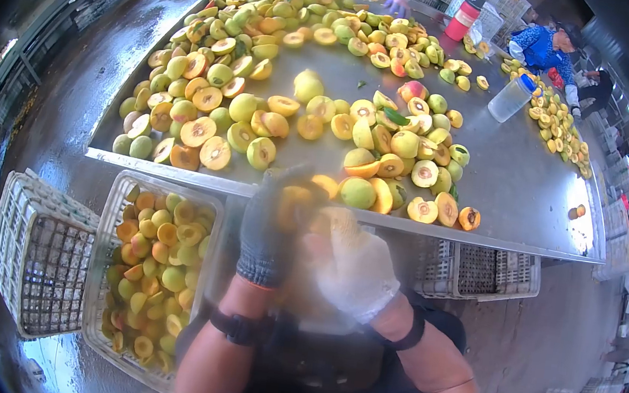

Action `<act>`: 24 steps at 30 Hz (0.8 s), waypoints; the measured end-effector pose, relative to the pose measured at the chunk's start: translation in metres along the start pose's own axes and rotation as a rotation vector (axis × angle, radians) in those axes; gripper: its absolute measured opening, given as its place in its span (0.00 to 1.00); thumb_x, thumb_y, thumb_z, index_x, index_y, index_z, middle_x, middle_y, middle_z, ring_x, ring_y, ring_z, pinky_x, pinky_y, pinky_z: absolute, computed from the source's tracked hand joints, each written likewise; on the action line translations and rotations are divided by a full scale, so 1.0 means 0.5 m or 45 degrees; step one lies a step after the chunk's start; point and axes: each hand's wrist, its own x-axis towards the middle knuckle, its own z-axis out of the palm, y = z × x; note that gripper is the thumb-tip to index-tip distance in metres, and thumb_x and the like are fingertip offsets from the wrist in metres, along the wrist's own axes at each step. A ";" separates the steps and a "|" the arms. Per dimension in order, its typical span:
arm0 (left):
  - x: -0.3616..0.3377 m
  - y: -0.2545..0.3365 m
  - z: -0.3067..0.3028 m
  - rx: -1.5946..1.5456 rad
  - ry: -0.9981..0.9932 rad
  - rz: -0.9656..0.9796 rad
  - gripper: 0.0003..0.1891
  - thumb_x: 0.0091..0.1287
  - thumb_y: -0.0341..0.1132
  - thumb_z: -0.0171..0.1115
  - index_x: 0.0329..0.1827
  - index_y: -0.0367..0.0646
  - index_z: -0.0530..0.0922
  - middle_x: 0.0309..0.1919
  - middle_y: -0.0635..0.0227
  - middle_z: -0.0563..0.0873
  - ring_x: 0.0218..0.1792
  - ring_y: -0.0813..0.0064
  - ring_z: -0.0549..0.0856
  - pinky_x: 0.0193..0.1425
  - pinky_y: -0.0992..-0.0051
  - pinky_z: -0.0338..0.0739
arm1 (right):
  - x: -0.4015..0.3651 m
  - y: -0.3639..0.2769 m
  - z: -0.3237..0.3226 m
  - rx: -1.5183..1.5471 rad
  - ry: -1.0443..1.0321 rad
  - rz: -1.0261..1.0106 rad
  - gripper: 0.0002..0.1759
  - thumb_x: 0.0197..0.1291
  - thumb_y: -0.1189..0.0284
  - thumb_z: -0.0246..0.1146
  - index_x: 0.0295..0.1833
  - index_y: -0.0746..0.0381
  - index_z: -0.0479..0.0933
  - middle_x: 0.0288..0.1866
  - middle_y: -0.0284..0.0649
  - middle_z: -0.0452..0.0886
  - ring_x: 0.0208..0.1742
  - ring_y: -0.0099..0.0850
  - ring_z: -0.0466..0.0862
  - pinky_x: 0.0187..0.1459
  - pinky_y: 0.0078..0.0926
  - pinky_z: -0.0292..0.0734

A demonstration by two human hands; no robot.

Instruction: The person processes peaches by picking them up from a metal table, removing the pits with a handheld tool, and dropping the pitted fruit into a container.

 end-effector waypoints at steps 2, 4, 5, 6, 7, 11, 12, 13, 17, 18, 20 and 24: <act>-0.001 0.010 0.015 -0.070 -0.007 -0.037 0.18 0.81 0.36 0.57 0.67 0.37 0.76 0.50 0.60 0.87 0.50 0.70 0.87 0.59 0.69 0.83 | -0.001 0.009 -0.002 -0.081 -0.004 0.029 0.17 0.68 0.62 0.69 0.55 0.61 0.77 0.34 0.51 0.86 0.34 0.54 0.87 0.35 0.47 0.83; 0.001 0.013 0.027 -0.095 -0.007 -0.039 0.18 0.81 0.38 0.57 0.67 0.36 0.76 0.50 0.59 0.87 0.50 0.69 0.87 0.60 0.69 0.83 | 0.000 0.014 -0.003 -0.127 0.032 0.015 0.17 0.68 0.62 0.69 0.54 0.61 0.77 0.31 0.50 0.85 0.31 0.52 0.87 0.33 0.46 0.83; 0.002 0.008 0.033 -0.121 -0.003 -0.041 0.19 0.81 0.39 0.57 0.67 0.36 0.76 0.49 0.59 0.87 0.50 0.69 0.87 0.60 0.68 0.82 | 0.000 0.013 -0.005 -0.119 0.034 0.035 0.16 0.68 0.63 0.69 0.53 0.61 0.77 0.30 0.49 0.85 0.31 0.51 0.87 0.32 0.46 0.83; 0.002 0.007 0.037 -0.103 0.001 -0.026 0.19 0.81 0.39 0.58 0.67 0.36 0.76 0.49 0.59 0.87 0.50 0.69 0.87 0.60 0.68 0.82 | -0.001 0.010 -0.008 -0.108 0.036 0.054 0.16 0.68 0.63 0.69 0.53 0.61 0.77 0.30 0.49 0.85 0.31 0.51 0.88 0.32 0.45 0.83; 0.002 0.006 0.042 -0.084 0.005 -0.012 0.19 0.81 0.40 0.58 0.67 0.36 0.76 0.49 0.59 0.87 0.50 0.69 0.87 0.60 0.68 0.82 | -0.002 0.009 -0.008 -0.097 0.039 0.073 0.15 0.68 0.63 0.69 0.52 0.61 0.77 0.29 0.48 0.85 0.31 0.50 0.88 0.32 0.45 0.83; 0.000 -0.002 0.059 -0.311 0.084 -0.110 0.20 0.78 0.40 0.62 0.66 0.36 0.77 0.49 0.60 0.87 0.49 0.70 0.87 0.59 0.69 0.82 | -0.012 0.005 -0.003 -0.211 -0.023 0.173 0.14 0.68 0.61 0.67 0.49 0.59 0.77 0.26 0.46 0.84 0.27 0.48 0.87 0.29 0.45 0.82; -0.003 -0.004 0.060 -0.325 0.102 -0.121 0.20 0.78 0.40 0.63 0.65 0.36 0.77 0.49 0.60 0.87 0.48 0.70 0.87 0.58 0.70 0.82 | -0.013 0.007 -0.004 -0.217 -0.034 0.126 0.13 0.69 0.62 0.66 0.49 0.59 0.76 0.26 0.46 0.83 0.26 0.48 0.86 0.28 0.47 0.81; -0.006 -0.006 0.061 -0.339 0.119 -0.131 0.20 0.77 0.41 0.64 0.63 0.36 0.78 0.49 0.61 0.87 0.48 0.70 0.86 0.58 0.70 0.82 | -0.012 0.011 -0.006 -0.221 -0.045 0.081 0.13 0.69 0.62 0.65 0.48 0.59 0.75 0.26 0.46 0.82 0.24 0.49 0.85 0.26 0.48 0.80; -0.009 -0.004 0.035 0.118 0.022 0.066 0.17 0.76 0.42 0.65 0.56 0.37 0.81 0.47 0.63 0.88 0.46 0.71 0.86 0.55 0.71 0.81 | -0.007 0.027 -0.023 -0.290 -0.209 -0.003 0.15 0.68 0.58 0.66 0.46 0.59 0.77 0.25 0.47 0.84 0.27 0.49 0.87 0.29 0.46 0.82; -0.010 -0.005 0.030 0.199 -0.028 0.097 0.16 0.76 0.42 0.65 0.54 0.37 0.81 0.46 0.64 0.88 0.45 0.71 0.86 0.54 0.71 0.81 | -0.006 0.030 -0.028 -0.301 -0.259 0.001 0.15 0.68 0.58 0.65 0.46 0.59 0.78 0.25 0.47 0.85 0.27 0.50 0.87 0.30 0.47 0.82; -0.016 -0.001 0.033 0.281 -0.003 0.151 0.14 0.74 0.39 0.65 0.50 0.36 0.83 0.44 0.64 0.88 0.44 0.71 0.86 0.52 0.70 0.81 | -0.004 0.031 -0.038 -0.326 -0.361 0.016 0.15 0.69 0.58 0.65 0.45 0.59 0.78 0.26 0.48 0.85 0.28 0.50 0.87 0.31 0.48 0.83; -0.003 -0.017 0.024 0.639 -0.179 0.546 0.11 0.74 0.36 0.64 0.46 0.35 0.85 0.44 0.62 0.90 0.45 0.68 0.87 0.52 0.68 0.81 | 0.001 0.033 -0.049 -0.357 -0.521 0.027 0.17 0.70 0.56 0.63 0.45 0.61 0.79 0.29 0.50 0.86 0.33 0.50 0.89 0.36 0.50 0.84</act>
